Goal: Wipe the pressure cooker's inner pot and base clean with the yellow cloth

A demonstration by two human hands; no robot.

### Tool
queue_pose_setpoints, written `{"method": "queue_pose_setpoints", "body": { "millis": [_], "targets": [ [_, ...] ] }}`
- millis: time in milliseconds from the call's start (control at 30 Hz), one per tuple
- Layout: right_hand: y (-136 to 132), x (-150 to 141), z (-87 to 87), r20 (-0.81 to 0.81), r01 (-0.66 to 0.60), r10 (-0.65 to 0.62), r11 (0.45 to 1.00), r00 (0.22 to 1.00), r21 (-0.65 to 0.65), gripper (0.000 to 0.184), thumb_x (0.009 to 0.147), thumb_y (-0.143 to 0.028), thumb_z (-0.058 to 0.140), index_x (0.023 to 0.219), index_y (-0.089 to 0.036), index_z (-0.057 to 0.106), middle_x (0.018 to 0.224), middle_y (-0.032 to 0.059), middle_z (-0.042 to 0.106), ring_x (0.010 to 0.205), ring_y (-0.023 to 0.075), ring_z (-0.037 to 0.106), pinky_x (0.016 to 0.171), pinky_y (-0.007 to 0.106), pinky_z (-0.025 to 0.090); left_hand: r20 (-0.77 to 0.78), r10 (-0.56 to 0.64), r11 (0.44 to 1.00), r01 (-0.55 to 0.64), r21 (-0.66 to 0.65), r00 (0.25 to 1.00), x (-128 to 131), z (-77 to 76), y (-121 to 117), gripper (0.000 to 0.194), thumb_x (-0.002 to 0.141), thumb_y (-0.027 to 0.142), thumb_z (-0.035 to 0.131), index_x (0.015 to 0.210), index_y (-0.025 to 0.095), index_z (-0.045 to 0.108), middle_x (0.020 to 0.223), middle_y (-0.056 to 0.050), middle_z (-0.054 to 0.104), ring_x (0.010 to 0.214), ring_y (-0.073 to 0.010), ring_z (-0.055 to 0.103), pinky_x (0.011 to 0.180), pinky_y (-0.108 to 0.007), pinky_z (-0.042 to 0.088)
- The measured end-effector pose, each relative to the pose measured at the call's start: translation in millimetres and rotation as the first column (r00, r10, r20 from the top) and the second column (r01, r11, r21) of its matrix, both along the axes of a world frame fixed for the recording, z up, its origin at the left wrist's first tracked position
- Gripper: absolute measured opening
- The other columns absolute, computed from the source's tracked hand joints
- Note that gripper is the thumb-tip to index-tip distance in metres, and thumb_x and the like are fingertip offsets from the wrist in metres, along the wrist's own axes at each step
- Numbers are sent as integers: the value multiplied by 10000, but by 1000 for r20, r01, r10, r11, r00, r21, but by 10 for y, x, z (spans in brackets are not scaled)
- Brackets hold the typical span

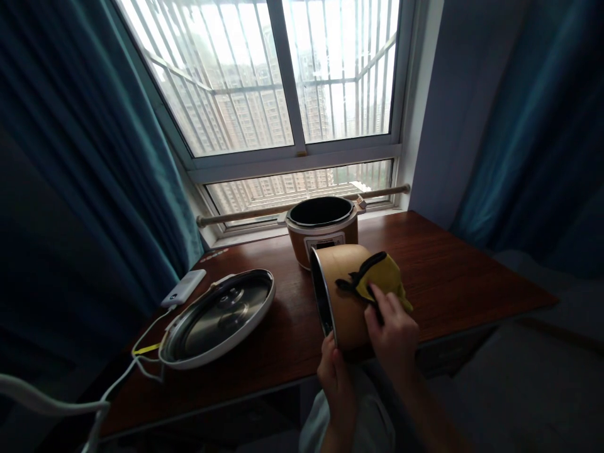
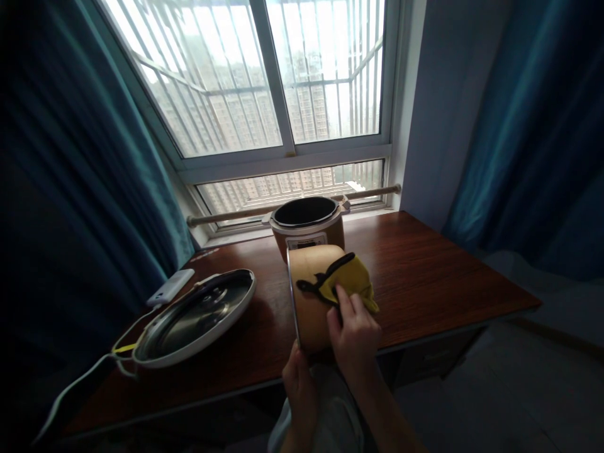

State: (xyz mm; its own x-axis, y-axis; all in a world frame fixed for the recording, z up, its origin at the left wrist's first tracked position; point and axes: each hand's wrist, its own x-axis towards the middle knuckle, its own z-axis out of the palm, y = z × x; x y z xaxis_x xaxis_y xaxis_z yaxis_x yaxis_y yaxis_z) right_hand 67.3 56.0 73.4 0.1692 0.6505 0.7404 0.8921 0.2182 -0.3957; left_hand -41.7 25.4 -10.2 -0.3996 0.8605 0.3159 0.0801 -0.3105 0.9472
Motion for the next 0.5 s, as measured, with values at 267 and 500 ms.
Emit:
{"method": "queue_pose_setpoints", "body": {
  "millis": [267, 500],
  "targets": [
    [80, 271, 36, -198, 3, -7, 1000, 980, -22, 358, 878, -272, 394, 1122, -105, 595, 934, 99, 656, 828, 207, 609, 745, 300, 455, -93, -16, 1000, 18, 19, 996, -22, -191, -95, 428, 889, 441, 362, 1111, 179, 618, 1198, -99, 581, 1154, -229, 503, 1021, -396, 358],
    [-140, -170, 276, -87, -244, 244, 970, 966, 6, 348, 873, -227, 386, 1136, -104, 579, 905, 93, 650, 777, 185, 612, 697, 284, 453, -155, 7, 1000, -8, -7, 988, -67, -321, -185, 427, 909, 404, 325, 1218, 206, 542, 1292, -78, 519, 1241, -214, 421, 1076, -402, 273]
  ]
}}
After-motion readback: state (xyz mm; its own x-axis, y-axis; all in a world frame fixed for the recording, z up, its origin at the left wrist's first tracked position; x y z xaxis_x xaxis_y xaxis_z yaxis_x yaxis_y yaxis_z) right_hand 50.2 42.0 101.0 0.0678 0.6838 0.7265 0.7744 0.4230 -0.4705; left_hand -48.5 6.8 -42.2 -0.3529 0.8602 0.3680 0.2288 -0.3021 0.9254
